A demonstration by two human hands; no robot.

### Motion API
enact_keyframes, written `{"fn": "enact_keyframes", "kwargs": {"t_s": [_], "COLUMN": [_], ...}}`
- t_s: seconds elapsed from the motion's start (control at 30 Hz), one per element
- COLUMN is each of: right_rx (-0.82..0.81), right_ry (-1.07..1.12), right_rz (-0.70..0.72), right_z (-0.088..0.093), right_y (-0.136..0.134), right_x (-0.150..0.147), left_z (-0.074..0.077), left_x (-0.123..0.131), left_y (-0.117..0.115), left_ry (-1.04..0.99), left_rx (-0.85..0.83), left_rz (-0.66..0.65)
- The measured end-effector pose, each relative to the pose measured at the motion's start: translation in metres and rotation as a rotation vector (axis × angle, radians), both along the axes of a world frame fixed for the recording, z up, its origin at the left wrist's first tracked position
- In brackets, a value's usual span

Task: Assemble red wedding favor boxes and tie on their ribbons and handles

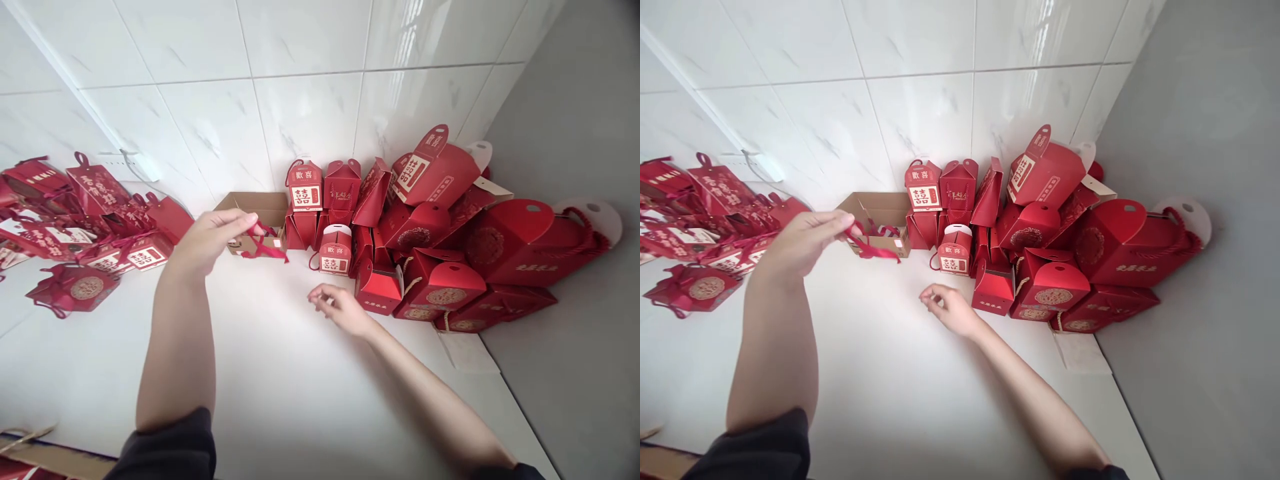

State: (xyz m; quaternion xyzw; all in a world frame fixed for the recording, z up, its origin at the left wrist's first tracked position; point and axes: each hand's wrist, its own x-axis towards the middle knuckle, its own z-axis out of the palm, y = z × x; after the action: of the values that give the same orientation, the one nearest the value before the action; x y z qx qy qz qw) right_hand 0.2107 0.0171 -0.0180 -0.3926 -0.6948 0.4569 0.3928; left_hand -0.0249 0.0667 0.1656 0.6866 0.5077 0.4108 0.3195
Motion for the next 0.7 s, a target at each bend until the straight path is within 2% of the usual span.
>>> {"fn": "enact_keyframes", "kwargs": {"t_s": [0.13,0.23,0.33,0.43,0.5,0.6,0.7], "right_rx": [0.135,0.202,0.075,-0.158,-0.254,-0.286,-0.328], "right_ry": [0.138,0.240,0.312,0.317,0.354,0.444,0.438], "right_rz": [-0.108,-0.156,-0.017,0.207,0.306,0.350,0.367], "right_z": [0.069,0.096,0.098,0.090,0.086,0.085,0.085], "right_y": [-0.007,-0.018,-0.023,-0.020,-0.016,-0.015,-0.017], "right_x": [0.004,0.003,0.000,-0.002,-0.002,0.001,0.007], "left_z": [-0.024,-0.040,-0.046,-0.046,-0.046,-0.051,-0.057], "left_x": [0.019,0.029,0.032,0.033,0.035,0.039,0.045], "left_y": [-0.046,-0.065,-0.069,-0.063,-0.059,-0.054,-0.054], "left_ry": [-0.190,-0.119,-0.015,0.044,0.057,0.009,-0.035], "left_rx": [-0.108,-0.337,-0.500,-0.544,-0.552,-0.547,-0.544], "left_rz": [-0.143,-0.276,-0.399,-0.519,-0.578,-0.620,-0.652]}}
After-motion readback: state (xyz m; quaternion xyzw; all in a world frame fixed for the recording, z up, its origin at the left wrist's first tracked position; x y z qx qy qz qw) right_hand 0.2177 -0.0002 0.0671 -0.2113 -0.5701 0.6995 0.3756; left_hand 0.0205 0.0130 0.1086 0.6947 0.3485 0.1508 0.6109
